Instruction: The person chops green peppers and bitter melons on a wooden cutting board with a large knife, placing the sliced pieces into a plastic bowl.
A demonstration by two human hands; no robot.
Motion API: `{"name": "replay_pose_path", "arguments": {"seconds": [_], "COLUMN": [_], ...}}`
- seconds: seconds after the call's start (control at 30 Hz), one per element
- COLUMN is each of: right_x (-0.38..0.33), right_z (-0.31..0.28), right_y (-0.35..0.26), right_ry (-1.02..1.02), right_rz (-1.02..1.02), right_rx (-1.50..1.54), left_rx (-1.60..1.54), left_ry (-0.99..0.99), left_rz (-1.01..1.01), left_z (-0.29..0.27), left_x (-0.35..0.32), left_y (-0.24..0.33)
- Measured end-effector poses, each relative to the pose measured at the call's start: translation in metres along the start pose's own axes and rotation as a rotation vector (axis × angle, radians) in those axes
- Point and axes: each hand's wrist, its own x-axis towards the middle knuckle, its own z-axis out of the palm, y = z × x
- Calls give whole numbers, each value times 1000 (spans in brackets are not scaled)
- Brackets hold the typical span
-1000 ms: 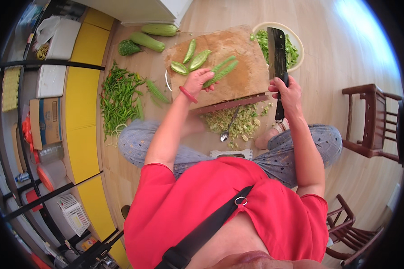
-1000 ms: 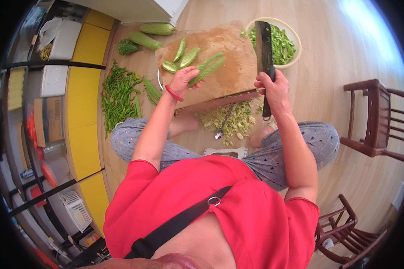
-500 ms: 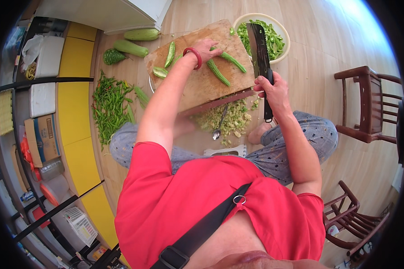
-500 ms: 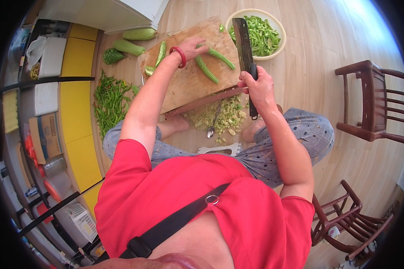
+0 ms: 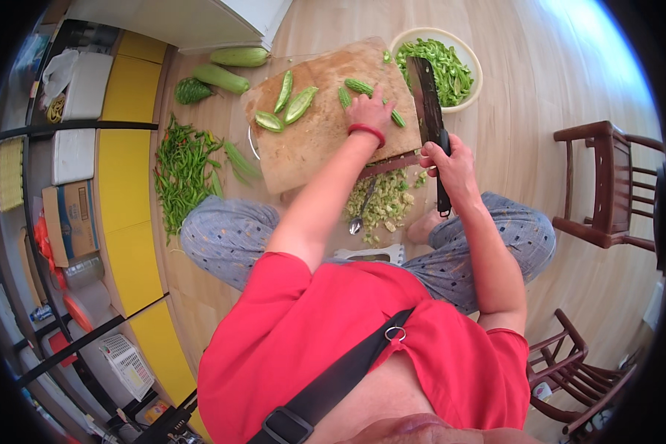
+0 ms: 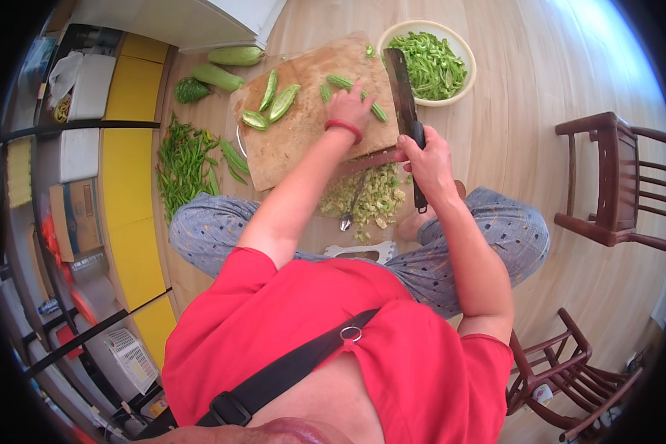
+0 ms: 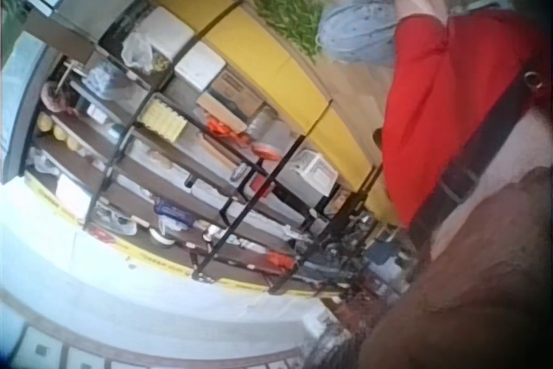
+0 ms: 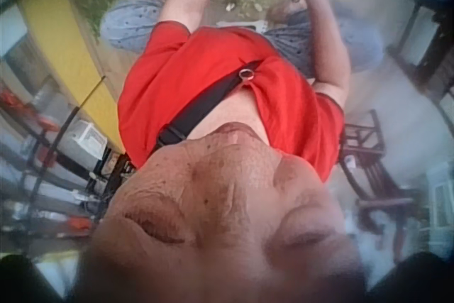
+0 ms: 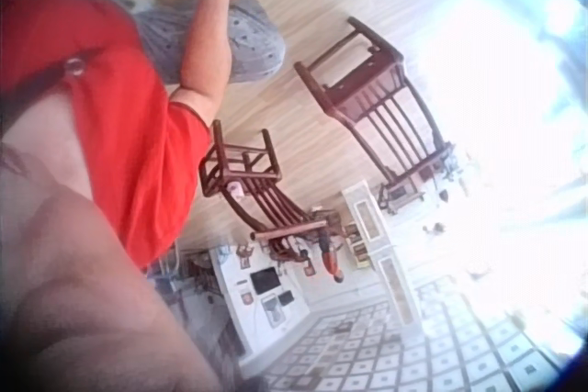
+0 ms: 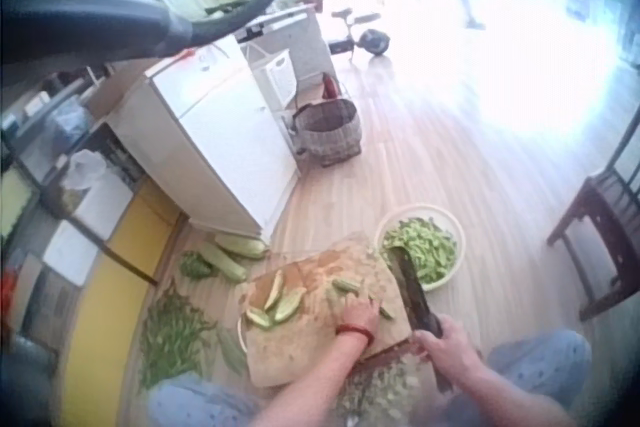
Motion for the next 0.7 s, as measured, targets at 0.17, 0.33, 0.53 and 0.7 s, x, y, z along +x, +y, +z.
{"name": "replay_pose_path", "arguments": {"seconds": [0.17,0.33,0.53,0.7], "right_x": [0,-3,-4,-2], "right_z": [-1,-1,4,4], "right_y": [1,-1,5,12], "right_ry": [-1,-7,-44,-36], "right_rz": [-20,9,31,31], "right_rx": [-3,6,-24,-14], "left_rx": [35,-248,-239,-215], "left_ry": [-64,26,-58,-76], "left_rz": [-121,-141,-113,-132], "left_z": [6,-15,-7,-17], "left_x": [18,-5,-25,-29], "left_y": [7,-14,-46,-46]}}
